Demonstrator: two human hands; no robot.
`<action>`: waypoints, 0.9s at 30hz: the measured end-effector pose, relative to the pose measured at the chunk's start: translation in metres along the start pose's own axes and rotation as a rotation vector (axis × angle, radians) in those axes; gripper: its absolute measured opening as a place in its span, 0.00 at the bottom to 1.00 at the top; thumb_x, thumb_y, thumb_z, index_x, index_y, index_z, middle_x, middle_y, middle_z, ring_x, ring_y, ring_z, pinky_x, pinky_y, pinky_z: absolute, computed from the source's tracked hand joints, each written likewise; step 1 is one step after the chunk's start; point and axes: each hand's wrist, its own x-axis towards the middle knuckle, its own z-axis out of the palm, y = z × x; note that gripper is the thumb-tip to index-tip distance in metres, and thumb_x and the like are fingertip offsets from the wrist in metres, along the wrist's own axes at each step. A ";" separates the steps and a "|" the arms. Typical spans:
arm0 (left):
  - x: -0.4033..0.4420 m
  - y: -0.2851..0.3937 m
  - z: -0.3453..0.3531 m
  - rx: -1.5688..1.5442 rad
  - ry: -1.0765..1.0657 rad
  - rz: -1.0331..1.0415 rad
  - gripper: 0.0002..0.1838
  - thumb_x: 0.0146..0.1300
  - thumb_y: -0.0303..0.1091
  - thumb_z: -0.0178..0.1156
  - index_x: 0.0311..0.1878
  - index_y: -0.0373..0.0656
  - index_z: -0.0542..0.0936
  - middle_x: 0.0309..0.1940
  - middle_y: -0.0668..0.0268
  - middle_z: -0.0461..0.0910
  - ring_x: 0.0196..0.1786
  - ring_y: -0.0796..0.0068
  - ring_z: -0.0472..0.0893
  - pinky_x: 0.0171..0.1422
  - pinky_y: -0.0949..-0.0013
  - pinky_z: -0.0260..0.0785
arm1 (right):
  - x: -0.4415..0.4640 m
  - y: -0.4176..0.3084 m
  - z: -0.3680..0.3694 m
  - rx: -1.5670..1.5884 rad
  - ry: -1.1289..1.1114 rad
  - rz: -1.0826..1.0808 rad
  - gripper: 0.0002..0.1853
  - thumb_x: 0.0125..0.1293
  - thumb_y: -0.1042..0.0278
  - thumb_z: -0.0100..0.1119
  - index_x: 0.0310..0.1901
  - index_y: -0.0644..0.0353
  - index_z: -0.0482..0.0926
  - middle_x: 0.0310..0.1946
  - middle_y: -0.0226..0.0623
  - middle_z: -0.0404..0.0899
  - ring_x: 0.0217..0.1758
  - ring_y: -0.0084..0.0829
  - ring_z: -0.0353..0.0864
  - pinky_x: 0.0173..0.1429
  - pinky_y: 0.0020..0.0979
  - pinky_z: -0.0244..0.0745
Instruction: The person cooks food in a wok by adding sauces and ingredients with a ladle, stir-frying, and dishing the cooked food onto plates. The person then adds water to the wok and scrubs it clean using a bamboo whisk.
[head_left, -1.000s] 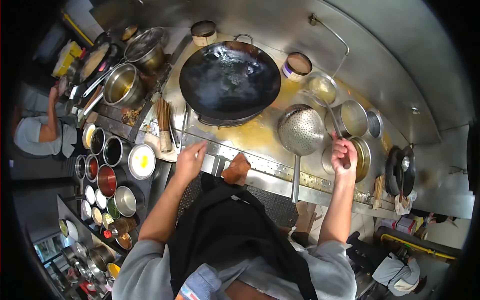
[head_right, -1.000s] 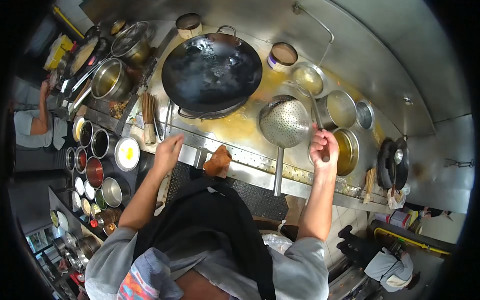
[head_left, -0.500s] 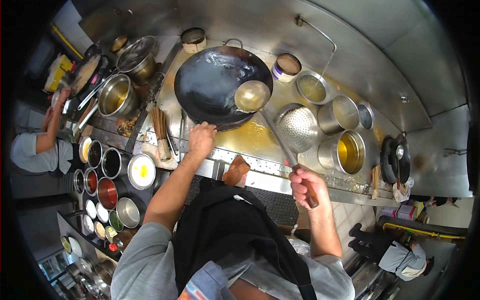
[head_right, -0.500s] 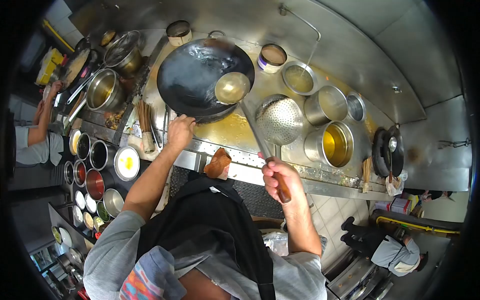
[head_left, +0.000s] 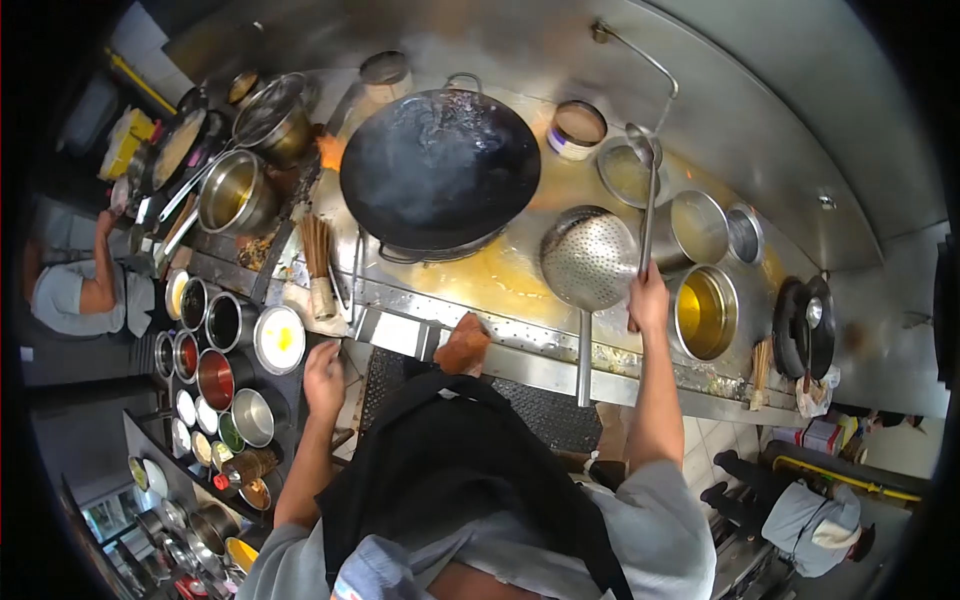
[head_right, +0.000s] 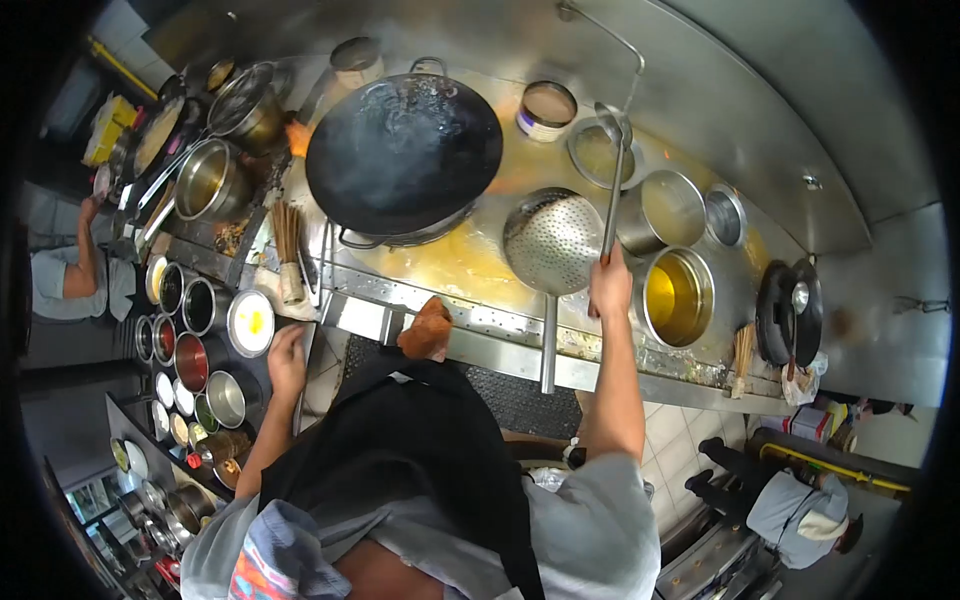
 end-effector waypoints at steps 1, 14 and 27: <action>-0.011 0.001 -0.008 0.025 -0.012 -0.047 0.13 0.60 0.18 0.58 0.47 0.34 0.84 0.52 0.51 0.82 0.56 0.51 0.82 0.63 0.59 0.73 | 0.031 0.019 0.008 -0.164 0.084 -0.046 0.15 0.65 0.68 0.52 0.53 0.62 0.74 0.31 0.58 0.84 0.37 0.57 0.86 0.43 0.53 0.79; -0.004 -0.007 -0.008 -0.068 0.000 -0.065 0.11 0.63 0.19 0.58 0.48 0.35 0.83 0.49 0.51 0.83 0.52 0.51 0.83 0.60 0.59 0.74 | 0.126 0.045 -0.003 1.841 -0.520 0.445 0.08 0.68 0.74 0.51 0.45 0.69 0.72 0.26 0.30 0.73 0.24 0.22 0.73 0.26 0.23 0.69; 0.142 -0.106 0.035 0.410 -0.551 -0.438 0.51 0.62 0.43 0.58 0.80 0.29 0.43 0.61 0.35 0.76 0.64 0.40 0.77 0.71 0.53 0.69 | -0.156 -0.138 -0.047 2.059 -0.654 0.361 0.27 0.72 0.71 0.49 0.67 0.82 0.62 0.31 0.32 0.72 0.23 0.20 0.71 0.23 0.25 0.67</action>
